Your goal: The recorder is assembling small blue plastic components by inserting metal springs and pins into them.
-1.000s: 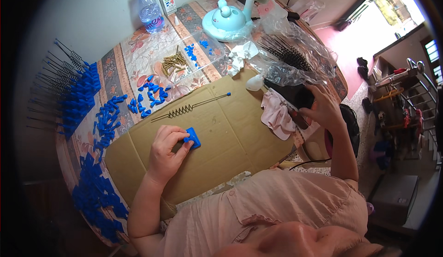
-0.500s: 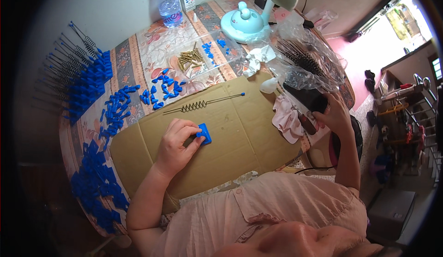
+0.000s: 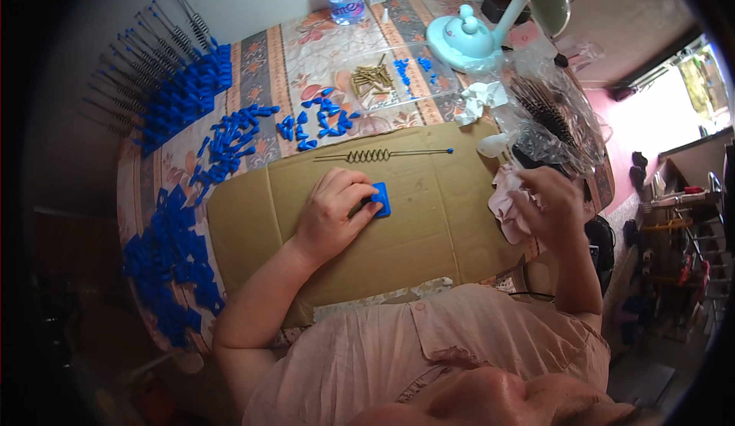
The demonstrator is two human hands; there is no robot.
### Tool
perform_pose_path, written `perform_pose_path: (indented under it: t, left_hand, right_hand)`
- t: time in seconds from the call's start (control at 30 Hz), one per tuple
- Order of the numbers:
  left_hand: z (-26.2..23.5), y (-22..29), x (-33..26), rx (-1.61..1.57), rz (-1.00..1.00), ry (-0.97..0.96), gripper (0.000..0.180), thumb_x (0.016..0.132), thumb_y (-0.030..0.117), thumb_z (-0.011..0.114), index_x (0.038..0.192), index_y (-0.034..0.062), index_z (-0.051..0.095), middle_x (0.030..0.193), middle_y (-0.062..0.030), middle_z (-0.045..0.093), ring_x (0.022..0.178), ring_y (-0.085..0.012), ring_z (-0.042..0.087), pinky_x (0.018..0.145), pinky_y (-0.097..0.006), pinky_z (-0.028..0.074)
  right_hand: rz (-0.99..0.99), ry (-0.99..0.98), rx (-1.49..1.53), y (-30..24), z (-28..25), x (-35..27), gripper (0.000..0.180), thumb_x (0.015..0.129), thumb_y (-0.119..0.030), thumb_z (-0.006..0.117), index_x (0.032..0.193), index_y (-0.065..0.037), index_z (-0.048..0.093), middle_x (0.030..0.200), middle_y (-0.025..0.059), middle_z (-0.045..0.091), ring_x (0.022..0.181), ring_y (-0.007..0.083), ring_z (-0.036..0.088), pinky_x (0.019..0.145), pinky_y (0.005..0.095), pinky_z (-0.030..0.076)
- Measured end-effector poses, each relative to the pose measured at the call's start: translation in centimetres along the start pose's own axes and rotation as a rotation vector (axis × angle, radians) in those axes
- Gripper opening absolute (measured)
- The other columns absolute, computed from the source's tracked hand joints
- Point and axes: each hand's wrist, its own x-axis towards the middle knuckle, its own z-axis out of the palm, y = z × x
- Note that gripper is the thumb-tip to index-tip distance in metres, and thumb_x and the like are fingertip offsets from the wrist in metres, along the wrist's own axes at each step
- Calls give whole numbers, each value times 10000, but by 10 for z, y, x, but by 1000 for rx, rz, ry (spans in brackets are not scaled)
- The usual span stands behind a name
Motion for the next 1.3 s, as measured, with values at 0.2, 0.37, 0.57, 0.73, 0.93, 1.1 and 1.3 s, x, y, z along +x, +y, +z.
perform_pose_path:
  t: [0.2, 0.37, 0.57, 0.73, 0.93, 1.1, 1.3]
  left_hand:
    - [-6, -1, 3, 36, 0, -2, 347, 686, 162, 792, 973, 44, 637, 1003, -111, 605, 938, -308, 560, 835, -389, 452]
    - [-10, 1, 0, 109, -31, -47, 392, 656, 197, 801, 986, 63, 638, 1033, -84, 585, 968, -287, 547, 855, -391, 448]
    - [-9, 0, -2, 129, -34, -55, 382, 662, 200, 788, 985, 67, 635, 1000, -75, 577, 952, -277, 541, 858, -386, 441]
    - [-6, -3, -4, 119, -42, -41, 369, 655, 183, 780, 973, 63, 636, 987, -73, 578, 942, -271, 543, 853, -385, 439]
    - [-5, -3, -3, 120, -40, -40, 352, 647, 164, 777, 955, 57, 643, 976, -71, 580, 941, -265, 546, 850, -381, 440]
    - [-8, -1, -2, 113, -60, -75, 370, 648, 184, 781, 968, 63, 640, 986, -74, 577, 953, -272, 541, 857, -391, 432]
    - [-9, 1, -4, 140, -64, -106, 374, 677, 239, 769, 986, 88, 622, 1011, -65, 555, 985, -261, 520, 865, -386, 407]
  right_hand:
    - [-289, -221, 57, -50, 40, 24, 230, 756, -183, 720, 931, -69, 624, 820, 70, 602, 752, 252, 605, 647, 360, 474]
    - [-426, -312, 128, -62, 69, 38, 253, 777, -163, 679, 1001, -80, 596, 851, 59, 565, 818, 237, 589, 698, 361, 454]
    - [-422, -325, 216, -69, 90, 51, 251, 764, -146, 667, 995, -79, 595, 851, 73, 568, 819, 254, 594, 713, 370, 460]
    - [-403, -345, 286, -73, 107, 54, 209, 770, -152, 666, 949, -79, 585, 840, 76, 574, 796, 257, 595, 699, 374, 455]
    - [-394, -282, 317, -72, 116, 55, 164, 787, -168, 665, 889, -80, 571, 810, 74, 578, 752, 254, 596, 648, 374, 436]
    - [-362, -340, 288, -70, 105, 59, 188, 775, -142, 664, 937, -74, 597, 831, 81, 589, 762, 268, 602, 683, 381, 466]
    - [-369, -131, 22, -51, 108, 68, 368, 705, -101, 661, 1064, -55, 593, 965, 83, 594, 898, 263, 588, 762, 361, 469]
